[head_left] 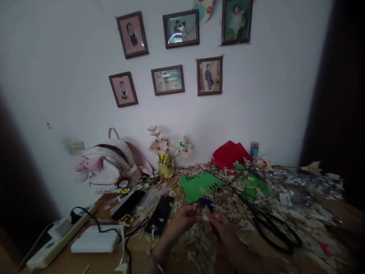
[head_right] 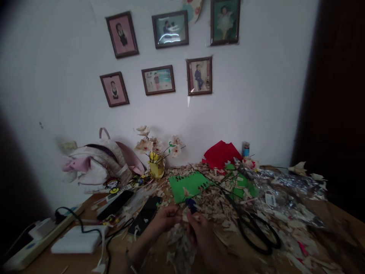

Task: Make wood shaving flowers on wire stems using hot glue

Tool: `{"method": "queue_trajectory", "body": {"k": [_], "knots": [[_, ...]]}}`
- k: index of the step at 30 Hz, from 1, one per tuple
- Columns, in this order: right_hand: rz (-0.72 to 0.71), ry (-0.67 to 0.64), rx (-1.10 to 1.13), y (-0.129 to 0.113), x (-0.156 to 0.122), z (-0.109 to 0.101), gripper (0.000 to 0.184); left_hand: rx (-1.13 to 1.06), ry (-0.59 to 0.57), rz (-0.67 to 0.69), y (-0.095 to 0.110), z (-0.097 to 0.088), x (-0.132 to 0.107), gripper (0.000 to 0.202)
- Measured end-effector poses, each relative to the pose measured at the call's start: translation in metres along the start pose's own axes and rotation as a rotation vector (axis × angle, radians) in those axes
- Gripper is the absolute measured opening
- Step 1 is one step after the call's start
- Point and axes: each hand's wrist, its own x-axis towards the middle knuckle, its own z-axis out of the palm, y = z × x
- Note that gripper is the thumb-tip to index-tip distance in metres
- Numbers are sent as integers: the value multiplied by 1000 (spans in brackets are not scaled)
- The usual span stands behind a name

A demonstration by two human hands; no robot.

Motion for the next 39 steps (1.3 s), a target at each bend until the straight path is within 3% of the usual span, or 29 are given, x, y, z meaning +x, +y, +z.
{"method": "queue_trajectory", "body": {"k": [5,8,12,18,21,24,32,39], "knots": [[-64,-42,-76,7,3,-1,35,33,61,38,10,3,-4,21],[-114,-46,-124,9,4,-2,29,23,33,51,14,7,-7,18],[-148,-57,-178,9,5,-2,29,-22,-35,75,14,11,-7,25],[-167,-77,-135,7,5,-4,30,-32,-17,110,9,11,-3,34],[-166,-105,-161,6,6,-6,30,27,-6,88,6,9,-3,27],[-191,-122,-338,9,9,-6,31,87,23,56,4,9,-4,17],[-397,-35,-630,22,9,0,17,85,55,-27,2,17,-7,4],[-746,-2,-846,25,1,0,18,-86,57,-145,0,22,-10,8]]}}
